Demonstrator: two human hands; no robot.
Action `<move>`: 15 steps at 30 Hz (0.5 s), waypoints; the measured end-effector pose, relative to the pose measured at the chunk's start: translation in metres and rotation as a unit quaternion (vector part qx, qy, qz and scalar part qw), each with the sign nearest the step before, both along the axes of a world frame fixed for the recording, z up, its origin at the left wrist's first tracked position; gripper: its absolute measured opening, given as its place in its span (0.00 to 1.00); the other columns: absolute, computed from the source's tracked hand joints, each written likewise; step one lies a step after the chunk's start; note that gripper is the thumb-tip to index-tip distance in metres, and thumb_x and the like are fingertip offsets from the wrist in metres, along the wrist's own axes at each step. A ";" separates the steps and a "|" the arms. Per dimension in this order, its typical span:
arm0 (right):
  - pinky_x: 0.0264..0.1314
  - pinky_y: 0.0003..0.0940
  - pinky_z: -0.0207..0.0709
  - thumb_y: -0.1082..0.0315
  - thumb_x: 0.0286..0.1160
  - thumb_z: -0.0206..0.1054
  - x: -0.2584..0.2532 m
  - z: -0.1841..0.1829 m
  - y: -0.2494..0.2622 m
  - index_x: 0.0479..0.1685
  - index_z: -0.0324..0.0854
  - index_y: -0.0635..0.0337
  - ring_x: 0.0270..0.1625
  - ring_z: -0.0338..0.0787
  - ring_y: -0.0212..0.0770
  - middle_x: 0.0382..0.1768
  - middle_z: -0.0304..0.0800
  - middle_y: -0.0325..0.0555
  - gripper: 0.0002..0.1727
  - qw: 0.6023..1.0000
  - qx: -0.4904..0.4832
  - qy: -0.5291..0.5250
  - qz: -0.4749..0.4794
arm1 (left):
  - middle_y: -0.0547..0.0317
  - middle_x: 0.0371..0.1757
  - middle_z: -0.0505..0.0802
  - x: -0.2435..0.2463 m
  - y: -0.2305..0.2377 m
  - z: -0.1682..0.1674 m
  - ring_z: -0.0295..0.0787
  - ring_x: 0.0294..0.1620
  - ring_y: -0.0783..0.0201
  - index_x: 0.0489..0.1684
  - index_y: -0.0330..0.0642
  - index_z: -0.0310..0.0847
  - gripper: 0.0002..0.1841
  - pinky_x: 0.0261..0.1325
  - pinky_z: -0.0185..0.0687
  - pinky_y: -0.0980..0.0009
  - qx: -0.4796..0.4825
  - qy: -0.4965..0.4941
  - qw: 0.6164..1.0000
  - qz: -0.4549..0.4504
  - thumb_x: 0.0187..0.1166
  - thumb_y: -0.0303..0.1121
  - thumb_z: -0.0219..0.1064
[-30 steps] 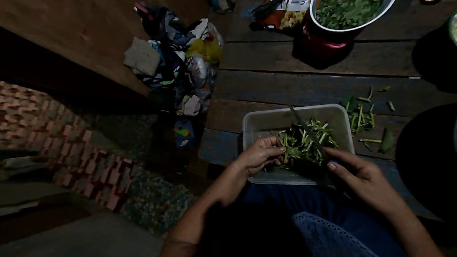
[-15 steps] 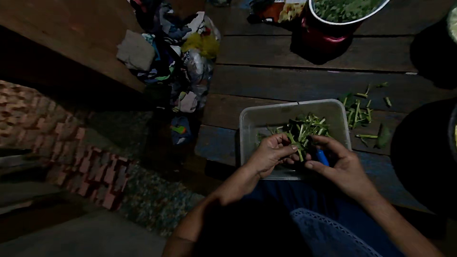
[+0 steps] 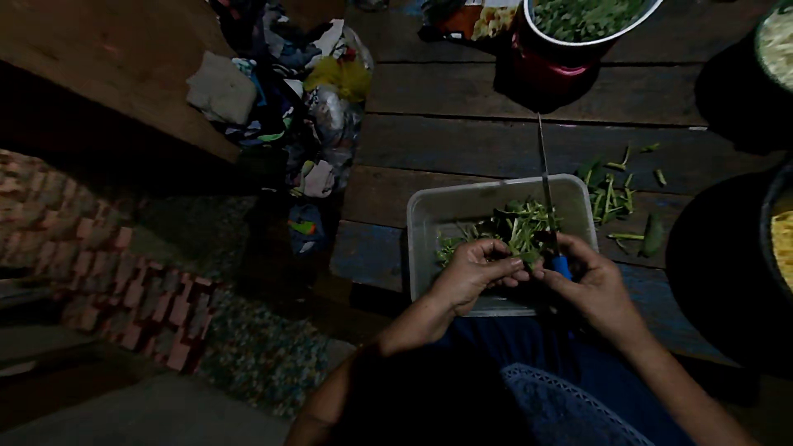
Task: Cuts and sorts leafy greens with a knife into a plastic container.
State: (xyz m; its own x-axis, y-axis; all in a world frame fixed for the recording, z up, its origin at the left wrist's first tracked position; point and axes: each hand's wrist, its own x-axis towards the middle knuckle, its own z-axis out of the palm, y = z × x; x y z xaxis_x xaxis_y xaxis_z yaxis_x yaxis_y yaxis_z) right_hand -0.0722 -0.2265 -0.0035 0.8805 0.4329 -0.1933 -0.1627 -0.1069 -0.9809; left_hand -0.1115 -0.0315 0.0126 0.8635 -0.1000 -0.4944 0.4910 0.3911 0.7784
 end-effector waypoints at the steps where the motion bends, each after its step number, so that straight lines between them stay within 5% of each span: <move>1: 0.20 0.20 0.80 0.71 0.69 0.71 0.000 0.002 0.000 0.70 0.75 0.55 0.22 0.83 0.26 0.37 0.88 0.35 0.26 0.999 0.018 0.036 0.000 | 0.53 0.35 0.94 0.000 0.001 -0.001 0.93 0.34 0.68 0.46 0.31 0.79 0.03 0.44 0.90 0.74 0.001 0.001 1.000 0.000 0.82 0.19 0.64; 5: 0.18 0.20 0.79 0.75 0.74 0.63 0.002 0.001 -0.003 0.71 0.72 0.58 0.18 0.80 0.28 0.33 0.85 0.38 0.24 0.986 0.082 0.144 0.006 | 0.56 0.32 0.91 -0.003 0.007 -0.005 0.90 0.31 0.69 0.47 0.33 0.76 0.04 0.40 0.88 0.76 0.017 0.001 0.999 0.035 0.81 0.17 0.63; 9: 0.17 0.21 0.78 0.75 0.74 0.62 0.004 0.001 -0.007 0.73 0.70 0.58 0.17 0.80 0.28 0.33 0.84 0.40 0.25 0.979 0.105 0.173 -0.001 | 0.59 0.32 0.88 -0.003 0.022 -0.010 0.88 0.31 0.69 0.65 0.35 0.76 0.18 0.40 0.89 0.74 0.040 -0.045 0.994 0.096 0.78 0.15 0.64; 15: 0.16 0.22 0.81 0.74 0.72 0.64 0.003 0.012 -0.007 0.72 0.71 0.55 0.17 0.80 0.29 0.35 0.84 0.37 0.26 0.991 0.035 0.126 -0.011 | 0.58 0.43 0.91 -0.003 0.042 -0.001 0.89 0.39 0.71 0.43 0.37 0.84 0.02 0.45 0.88 0.74 0.248 -0.121 0.960 0.038 0.80 0.25 0.69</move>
